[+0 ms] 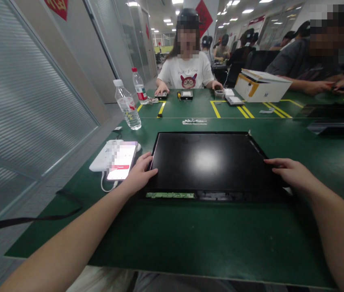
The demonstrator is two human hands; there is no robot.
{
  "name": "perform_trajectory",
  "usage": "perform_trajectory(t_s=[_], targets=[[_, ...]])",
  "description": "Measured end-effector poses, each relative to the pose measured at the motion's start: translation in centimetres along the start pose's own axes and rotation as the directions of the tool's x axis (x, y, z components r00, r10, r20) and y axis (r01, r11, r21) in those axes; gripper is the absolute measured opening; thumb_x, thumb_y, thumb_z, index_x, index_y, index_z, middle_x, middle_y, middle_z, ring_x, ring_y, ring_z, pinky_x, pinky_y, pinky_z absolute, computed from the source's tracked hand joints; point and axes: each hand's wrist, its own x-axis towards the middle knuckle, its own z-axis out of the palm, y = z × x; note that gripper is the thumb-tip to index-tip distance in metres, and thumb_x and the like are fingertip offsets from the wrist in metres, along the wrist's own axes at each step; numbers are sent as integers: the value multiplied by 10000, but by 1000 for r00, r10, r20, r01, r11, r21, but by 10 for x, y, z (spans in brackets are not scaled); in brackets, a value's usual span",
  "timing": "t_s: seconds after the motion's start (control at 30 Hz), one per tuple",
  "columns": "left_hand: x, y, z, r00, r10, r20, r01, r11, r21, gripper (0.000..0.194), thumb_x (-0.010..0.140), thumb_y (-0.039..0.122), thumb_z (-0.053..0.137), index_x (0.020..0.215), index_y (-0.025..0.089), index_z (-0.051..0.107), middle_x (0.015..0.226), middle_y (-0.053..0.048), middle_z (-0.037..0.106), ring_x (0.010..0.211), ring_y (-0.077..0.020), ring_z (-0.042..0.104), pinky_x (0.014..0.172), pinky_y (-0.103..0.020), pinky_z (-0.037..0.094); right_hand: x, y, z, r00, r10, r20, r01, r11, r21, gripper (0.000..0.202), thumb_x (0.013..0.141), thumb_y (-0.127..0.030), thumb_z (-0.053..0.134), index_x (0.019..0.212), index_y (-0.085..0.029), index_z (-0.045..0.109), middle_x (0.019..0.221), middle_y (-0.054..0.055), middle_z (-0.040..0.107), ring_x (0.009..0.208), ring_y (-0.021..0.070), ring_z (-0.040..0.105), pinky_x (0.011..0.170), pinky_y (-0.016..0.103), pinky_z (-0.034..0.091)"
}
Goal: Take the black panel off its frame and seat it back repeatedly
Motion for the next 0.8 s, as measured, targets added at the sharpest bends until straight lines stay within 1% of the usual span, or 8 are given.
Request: perform_trajectory(t_s=[0.1, 0.2, 0.27, 0.4, 0.57, 0.63, 0.73, 0.8], targets=[[0, 0, -1, 1000, 5, -15, -5, 1000, 9, 573, 764, 383, 754, 1317, 244, 703, 1675, -119, 400, 1562, -376, 343, 1286, -519, 248, -3, -5, 0, 993, 115, 30, -117, 990, 85, 492, 740, -181, 591, 1189, -163, 792, 780, 71, 713, 623, 173, 603, 526, 261, 452], [1, 1, 0, 1000, -5, -20, 5, 1000, -4, 577, 745, 373, 766, 1300, 221, 716, 1658, -137, 425, 1550, -396, 361, 1279, -532, 262, -6, -10, 0, 988, 149, 43, -154, 979, 135, 499, 745, -171, 583, 1204, -155, 780, 769, 71, 707, 608, 169, 589, 519, 259, 442], [0, 2, 1, 999, -12, -44, 9, 998, -67, 586, 728, 358, 773, 1290, 199, 720, 1643, -152, 445, 1543, -400, 374, 1273, -531, 279, -8, -12, 0, 987, 158, 38, -162, 976, 145, 504, 737, -167, 582, 1200, -162, 779, 770, 71, 710, 614, 173, 595, 521, 259, 447], [-4, 14, 2, 999, -25, -48, 9, 950, -311, 663, 721, 352, 818, 1348, 181, 682, 1579, -155, 546, 1483, -387, 476, 1241, -524, 354, -9, -14, 0, 987, 155, 32, -158, 975, 154, 501, 736, -166, 585, 1196, -173, 783, 780, 74, 714, 624, 177, 603, 515, 258, 443], [-13, 35, 1, 996, -89, 10, 78, 798, -598, 764, 727, 323, 880, 1436, 180, 635, 1365, -142, 736, 1308, -390, 652, 1075, -476, 557, -8, -11, 1, 984, 173, 48, -179, 969, 168, 494, 774, -155, 580, 1228, -168, 772, 778, 68, 708, 615, 171, 599, 518, 256, 438], [-15, 40, 1, 994, -103, 36, 102, 753, -650, 775, 741, 289, 871, 1466, 195, 613, 1276, -127, 783, 1223, -379, 710, 980, -443, 618, -6, -7, 2, 984, 169, 59, -177, 969, 175, 490, 782, -155, 583, 1236, -171, 766, 807, 71, 721, 625, 170, 610, 531, 256, 451], [-17, 43, 2, 992, -120, 47, 120, 733, -670, 823, 742, 262, 874, 1504, 186, 572, 1195, -125, 813, 1137, -372, 754, 888, -413, 658, 0, 3, 3, 988, 139, 63, -148, 975, 164, 491, 786, -152, 581, 1244, -175, 759, 865, 81, 746, 674, 177, 647, 587, 264, 495], [-18, 44, 2, 993, -107, 49, 111, 725, -679, 861, 730, 264, 888, 1520, 181, 553, 1179, -128, 817, 1124, -373, 760, 875, -408, 664, 5, 10, 5, 998, 54, 42, -58, 994, 95, 479, 794, -159, 570, 1234, -169, 759, 860, 83, 754, 685, 181, 665, 614, 274, 520]])
